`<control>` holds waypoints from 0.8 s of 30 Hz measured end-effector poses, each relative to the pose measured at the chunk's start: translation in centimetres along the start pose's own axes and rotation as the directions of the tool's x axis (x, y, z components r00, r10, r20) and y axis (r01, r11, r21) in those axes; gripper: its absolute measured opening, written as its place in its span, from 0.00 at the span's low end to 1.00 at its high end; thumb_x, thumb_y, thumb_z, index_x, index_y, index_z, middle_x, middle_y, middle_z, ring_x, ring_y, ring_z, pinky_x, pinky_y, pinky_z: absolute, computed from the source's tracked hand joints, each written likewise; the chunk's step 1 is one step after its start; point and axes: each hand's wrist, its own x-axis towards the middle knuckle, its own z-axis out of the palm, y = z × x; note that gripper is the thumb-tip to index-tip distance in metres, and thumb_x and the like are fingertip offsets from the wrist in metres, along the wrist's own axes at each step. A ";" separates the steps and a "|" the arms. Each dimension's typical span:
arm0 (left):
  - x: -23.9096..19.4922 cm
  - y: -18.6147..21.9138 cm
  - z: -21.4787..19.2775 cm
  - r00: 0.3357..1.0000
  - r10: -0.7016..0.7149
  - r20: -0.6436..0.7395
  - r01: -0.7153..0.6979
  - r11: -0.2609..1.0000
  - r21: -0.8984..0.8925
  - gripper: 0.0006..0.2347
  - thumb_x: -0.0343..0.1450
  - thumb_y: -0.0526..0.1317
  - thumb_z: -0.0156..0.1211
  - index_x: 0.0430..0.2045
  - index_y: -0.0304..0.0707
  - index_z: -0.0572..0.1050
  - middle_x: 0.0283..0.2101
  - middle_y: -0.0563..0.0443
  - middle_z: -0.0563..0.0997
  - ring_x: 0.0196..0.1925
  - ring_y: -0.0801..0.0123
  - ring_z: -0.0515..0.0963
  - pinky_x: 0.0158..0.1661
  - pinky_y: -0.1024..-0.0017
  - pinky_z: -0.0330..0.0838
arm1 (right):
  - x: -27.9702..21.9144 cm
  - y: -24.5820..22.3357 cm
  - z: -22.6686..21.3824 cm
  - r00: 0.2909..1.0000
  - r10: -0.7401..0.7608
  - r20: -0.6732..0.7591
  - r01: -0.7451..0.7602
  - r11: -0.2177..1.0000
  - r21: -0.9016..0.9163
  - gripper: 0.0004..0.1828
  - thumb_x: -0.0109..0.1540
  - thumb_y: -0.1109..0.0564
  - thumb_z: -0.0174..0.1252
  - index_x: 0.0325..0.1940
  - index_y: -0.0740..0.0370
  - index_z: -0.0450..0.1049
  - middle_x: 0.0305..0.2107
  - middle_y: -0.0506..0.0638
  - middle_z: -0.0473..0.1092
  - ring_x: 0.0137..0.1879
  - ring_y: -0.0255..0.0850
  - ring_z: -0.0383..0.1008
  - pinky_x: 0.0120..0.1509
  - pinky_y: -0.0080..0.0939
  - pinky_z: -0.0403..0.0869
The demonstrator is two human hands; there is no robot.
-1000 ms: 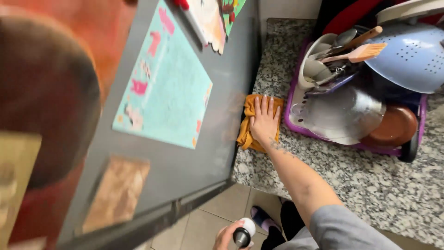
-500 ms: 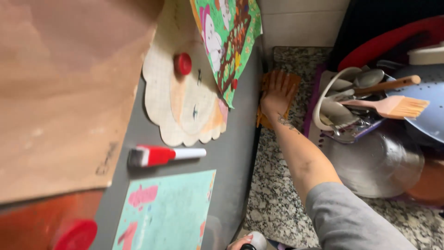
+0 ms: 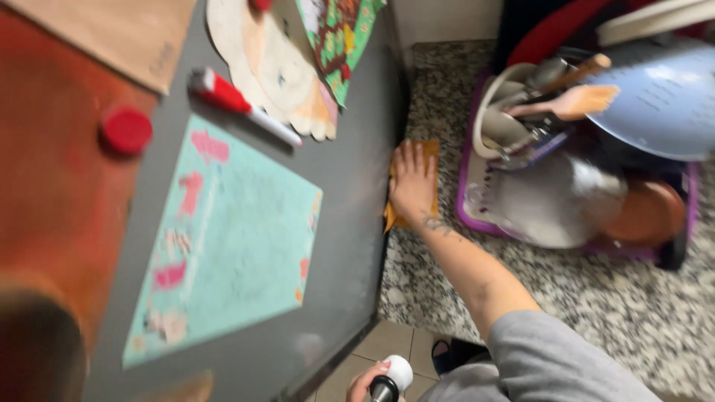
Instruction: The person wipes down the kitchen granite countertop with an orange cloth, rinses the cloth in the sink, and continues cleaning.
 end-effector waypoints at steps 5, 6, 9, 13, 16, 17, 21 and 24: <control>0.6 9.3 -1.3 0.997 0.065 0.043 -0.066 0.997 0.030 0.19 0.49 0.41 0.73 0.33 0.44 0.79 0.41 0.56 0.85 0.46 0.70 0.81 0.47 0.78 0.68 | -12.5 -2.8 -2.2 0.998 -0.054 0.045 0.058 0.993 -0.101 0.38 0.56 0.43 0.44 0.69 0.54 0.49 0.67 0.51 0.46 0.73 0.48 0.41 0.73 0.57 0.39; -0.1 10.4 -1.3 0.994 0.109 0.012 -0.109 0.994 -0.018 0.19 0.50 0.39 0.73 0.34 0.43 0.78 0.40 0.55 0.84 0.45 0.70 0.81 0.47 0.79 0.68 | -15.1 -3.2 -2.8 0.992 -0.103 0.072 0.110 0.989 -0.097 0.39 0.56 0.42 0.44 0.69 0.53 0.49 0.68 0.50 0.44 0.73 0.48 0.39 0.72 0.58 0.39; -1.9 11.7 -1.4 0.981 0.189 0.038 -0.185 0.978 -0.099 0.18 0.53 0.39 0.71 0.36 0.41 0.77 0.40 0.50 0.83 0.46 0.66 0.80 0.48 0.76 0.69 | -21.8 -3.6 -4.0 0.964 -0.226 0.139 0.231 0.973 -0.016 0.39 0.57 0.38 0.41 0.70 0.53 0.45 0.68 0.51 0.39 0.73 0.49 0.34 0.72 0.59 0.36; -4.5 12.7 -0.8 0.959 0.239 0.155 -0.202 0.953 -0.225 0.19 0.55 0.37 0.71 0.39 0.36 0.75 0.43 0.45 0.81 0.47 0.64 0.79 0.51 0.73 0.69 | -29.0 0.1 -3.2 0.871 -0.490 0.042 0.488 0.872 0.050 0.40 0.58 0.47 0.49 0.72 0.45 0.43 0.69 0.47 0.42 0.73 0.47 0.41 0.72 0.62 0.40; -5.3 15.0 0.2 0.949 0.224 0.222 -0.175 0.960 -0.218 0.18 0.55 0.37 0.71 0.38 0.38 0.76 0.43 0.48 0.81 0.47 0.66 0.79 0.51 0.74 0.68 | -30.8 6.6 -5.9 0.853 -0.518 0.057 0.514 0.854 0.081 0.37 0.59 0.45 0.48 0.71 0.39 0.44 0.68 0.43 0.46 0.73 0.45 0.43 0.72 0.55 0.43; -5.4 15.7 0.9 0.939 0.237 0.248 -0.181 0.956 -0.229 0.18 0.55 0.37 0.71 0.38 0.38 0.76 0.43 0.48 0.81 0.47 0.66 0.79 0.51 0.74 0.68 | -30.9 9.0 -7.5 0.869 -0.492 0.059 0.488 0.870 0.069 0.37 0.59 0.45 0.48 0.71 0.39 0.44 0.68 0.43 0.46 0.73 0.45 0.43 0.72 0.55 0.43; -5.9 18.6 4.0 0.924 0.257 0.283 -0.202 0.956 -0.211 0.16 0.57 0.39 0.68 0.36 0.40 0.76 0.43 0.50 0.81 0.47 0.67 0.79 0.47 0.77 0.67 | -32.2 18.8 -13.0 0.951 -0.199 0.238 0.196 0.980 0.037 0.34 0.61 0.36 0.36 0.71 0.39 0.41 0.68 0.41 0.39 0.73 0.41 0.35 0.72 0.52 0.35; -6.1 20.3 8.0 0.918 0.269 0.292 -0.205 0.951 -0.232 0.16 0.57 0.39 0.68 0.37 0.41 0.76 0.43 0.50 0.81 0.46 0.69 0.78 0.47 0.77 0.67 | -33.7 28.1 -15.7 0.977 -0.052 0.205 0.053 0.999 -0.001 0.35 0.60 0.38 0.40 0.71 0.37 0.42 0.68 0.40 0.40 0.73 0.40 0.35 0.72 0.51 0.34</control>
